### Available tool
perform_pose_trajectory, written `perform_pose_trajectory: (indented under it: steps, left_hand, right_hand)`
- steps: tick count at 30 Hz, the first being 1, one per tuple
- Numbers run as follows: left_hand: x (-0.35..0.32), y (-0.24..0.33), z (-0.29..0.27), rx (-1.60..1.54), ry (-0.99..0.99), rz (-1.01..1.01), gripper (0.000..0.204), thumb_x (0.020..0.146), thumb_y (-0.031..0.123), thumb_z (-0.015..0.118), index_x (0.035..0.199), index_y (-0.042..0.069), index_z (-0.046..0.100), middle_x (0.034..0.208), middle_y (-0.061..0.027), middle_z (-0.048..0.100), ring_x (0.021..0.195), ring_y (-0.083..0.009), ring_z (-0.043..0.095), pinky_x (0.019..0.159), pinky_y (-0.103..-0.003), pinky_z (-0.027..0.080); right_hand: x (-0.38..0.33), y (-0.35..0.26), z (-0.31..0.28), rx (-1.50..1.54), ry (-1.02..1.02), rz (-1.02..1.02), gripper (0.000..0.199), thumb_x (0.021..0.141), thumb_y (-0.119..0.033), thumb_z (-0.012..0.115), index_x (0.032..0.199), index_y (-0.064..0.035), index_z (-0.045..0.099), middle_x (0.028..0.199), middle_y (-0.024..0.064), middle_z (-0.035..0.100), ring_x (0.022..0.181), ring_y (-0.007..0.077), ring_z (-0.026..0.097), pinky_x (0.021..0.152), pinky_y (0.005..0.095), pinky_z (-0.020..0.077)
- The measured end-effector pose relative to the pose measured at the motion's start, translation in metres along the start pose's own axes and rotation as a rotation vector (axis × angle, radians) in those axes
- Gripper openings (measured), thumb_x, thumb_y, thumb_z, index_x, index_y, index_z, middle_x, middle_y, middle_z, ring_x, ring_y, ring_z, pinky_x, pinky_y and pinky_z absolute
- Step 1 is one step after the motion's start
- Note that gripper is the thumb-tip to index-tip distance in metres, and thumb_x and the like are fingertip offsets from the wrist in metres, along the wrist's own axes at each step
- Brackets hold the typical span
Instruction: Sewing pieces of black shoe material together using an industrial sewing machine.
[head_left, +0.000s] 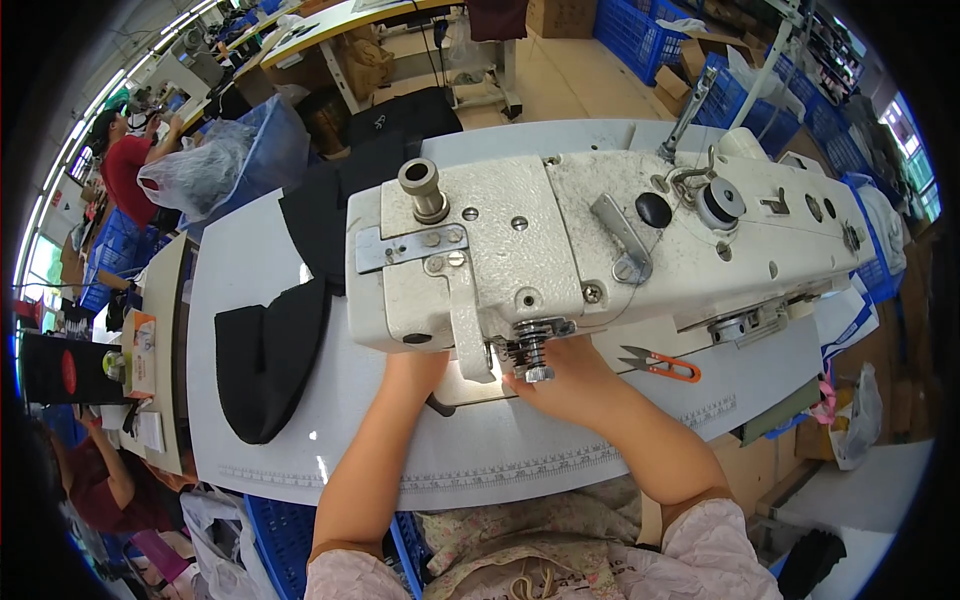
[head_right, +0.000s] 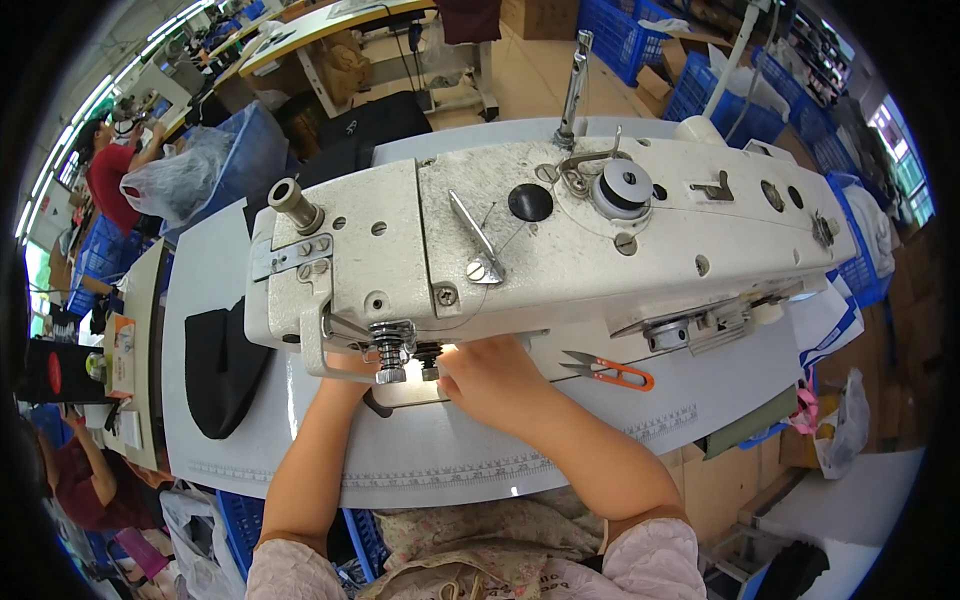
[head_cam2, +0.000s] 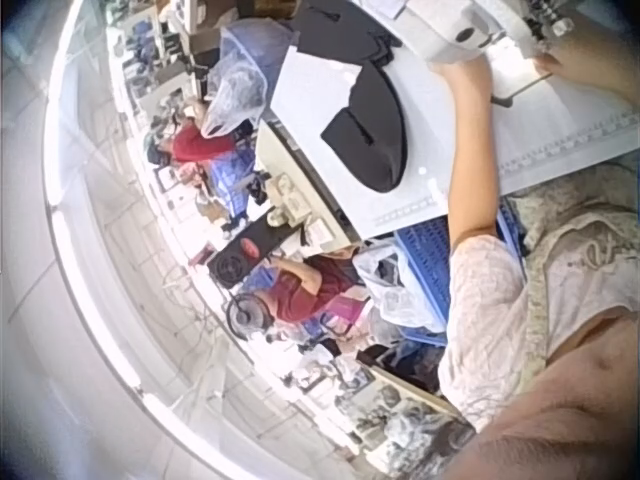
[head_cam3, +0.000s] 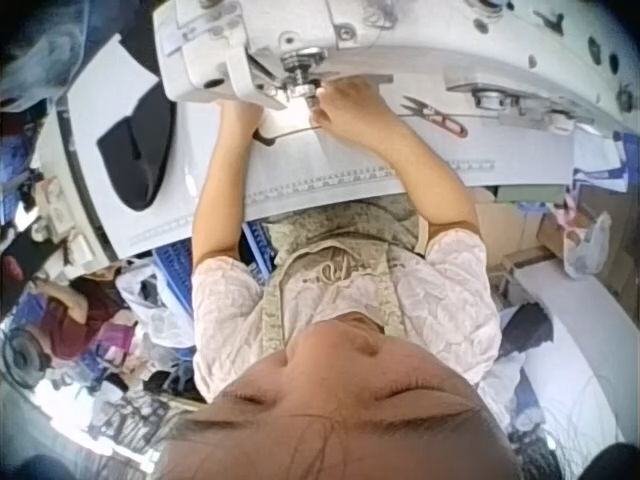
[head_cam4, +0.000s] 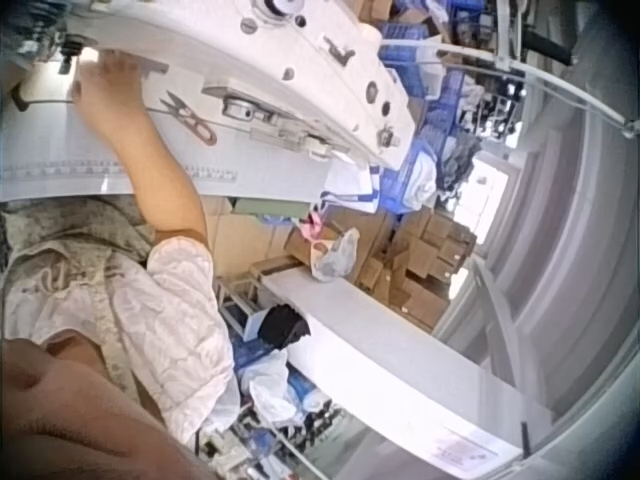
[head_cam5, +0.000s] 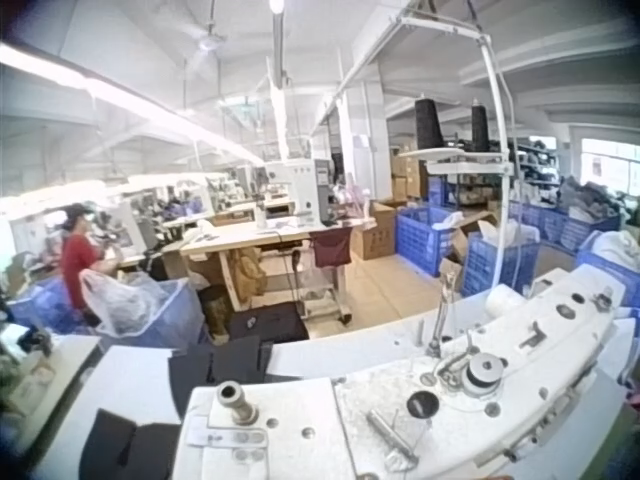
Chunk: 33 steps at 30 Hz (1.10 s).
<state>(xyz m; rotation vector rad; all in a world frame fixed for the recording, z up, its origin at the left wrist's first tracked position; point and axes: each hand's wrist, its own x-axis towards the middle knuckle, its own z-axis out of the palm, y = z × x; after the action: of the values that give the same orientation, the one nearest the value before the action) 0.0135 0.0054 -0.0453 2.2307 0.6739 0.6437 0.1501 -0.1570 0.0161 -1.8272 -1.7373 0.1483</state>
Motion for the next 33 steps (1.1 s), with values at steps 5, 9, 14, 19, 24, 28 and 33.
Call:
perform_pose_trajectory:
  steps: [5, 9, 14, 19, 24, 28, 33]
  left_hand:
    - [0.001, 0.002, -0.007, 0.157, 0.365, 0.139, 0.024, 0.082, 0.010, 0.055, 0.105, 0.003, 0.057, 0.098, -0.0094, 0.061, 0.091, -0.0233, 0.057, 0.081, -0.030, 0.043]
    - [0.005, 0.037, -0.056, -0.625, 0.358, -0.258, 0.023, 0.090, 0.018, 0.050, 0.104, 0.001, 0.058, 0.087, -0.0021, 0.061, 0.082, -0.0098, 0.055, 0.073, -0.024, 0.043]
    - [-0.010, 0.041, -0.109, -0.486, 0.425, -0.290, 0.024, 0.091, 0.022, 0.050, 0.093, -0.001, 0.060, 0.072, 0.0014, 0.054, 0.064, -0.0063, 0.046, 0.059, -0.021, 0.040]
    - [-0.044, 0.028, -0.154, -0.193, 0.681, -0.291, 0.020, 0.091, 0.019, 0.052, 0.084, 0.002, 0.058, 0.069, 0.0012, 0.052, 0.062, -0.0047, 0.043, 0.056, -0.021, 0.038]
    - [-0.110, -0.016, -0.212, 0.301, 0.897, -0.453, 0.023, 0.088, 0.017, 0.050, 0.092, -0.004, 0.057, 0.076, -0.0163, 0.060, 0.075, -0.0267, 0.057, 0.071, -0.031, 0.042]
    - [-0.149, -0.050, -0.215, 0.717, 0.633, -0.662, 0.025, 0.082, 0.015, 0.055, 0.097, -0.005, 0.056, 0.096, -0.0213, 0.057, 0.095, -0.0357, 0.052, 0.085, -0.040, 0.039]
    - [-0.079, -0.002, -0.199, 0.958, 0.736, -0.233, 0.036, 0.077, 0.016, 0.061, 0.106, -0.005, 0.054, 0.115, -0.0211, 0.051, 0.110, -0.0370, 0.044, 0.096, -0.043, 0.033]
  right_hand:
    - [0.000, 0.001, 0.002, 0.022, -0.121, 0.065, 0.018, 0.071, -0.019, 0.065, 0.068, -0.0028, 0.057, 0.075, 0.0133, 0.057, 0.076, 0.0316, 0.056, 0.069, 0.0431, 0.0427]
    - [0.008, -0.008, -0.014, -0.051, -0.306, 0.160, 0.020, 0.073, -0.023, 0.065, 0.068, -0.0049, 0.057, 0.069, 0.0116, 0.058, 0.069, 0.0314, 0.058, 0.065, 0.0437, 0.0435]
    - [0.010, -0.010, -0.018, -0.161, -0.495, 0.137, 0.052, 0.081, -0.047, 0.053, 0.087, 0.0041, 0.060, 0.084, 0.0159, 0.063, 0.076, 0.0355, 0.060, 0.070, 0.0415, 0.0485]
    - [0.005, -0.014, -0.015, -0.098, -0.395, 0.310, 0.046, 0.076, -0.041, 0.060, 0.086, 0.0039, 0.056, 0.086, 0.0228, 0.057, 0.082, 0.0380, 0.057, 0.074, 0.0446, 0.0439]
    - [0.002, -0.014, -0.014, -0.117, -0.254, 0.196, 0.029, 0.077, -0.031, 0.061, 0.065, -0.0045, 0.062, 0.076, 0.0138, 0.058, 0.079, 0.0325, 0.056, 0.072, 0.0453, 0.0396]
    - [0.005, -0.008, -0.011, -0.194, -0.285, 0.178, 0.031, 0.077, -0.032, 0.060, 0.067, -0.0028, 0.063, 0.077, 0.0146, 0.058, 0.079, 0.0328, 0.056, 0.073, 0.0454, 0.0395]
    - [0.002, -0.002, -0.009, -0.178, -0.265, 0.182, 0.034, 0.079, -0.035, 0.058, 0.070, -0.0021, 0.064, 0.077, 0.0159, 0.058, 0.080, 0.0336, 0.056, 0.075, 0.0455, 0.0390]
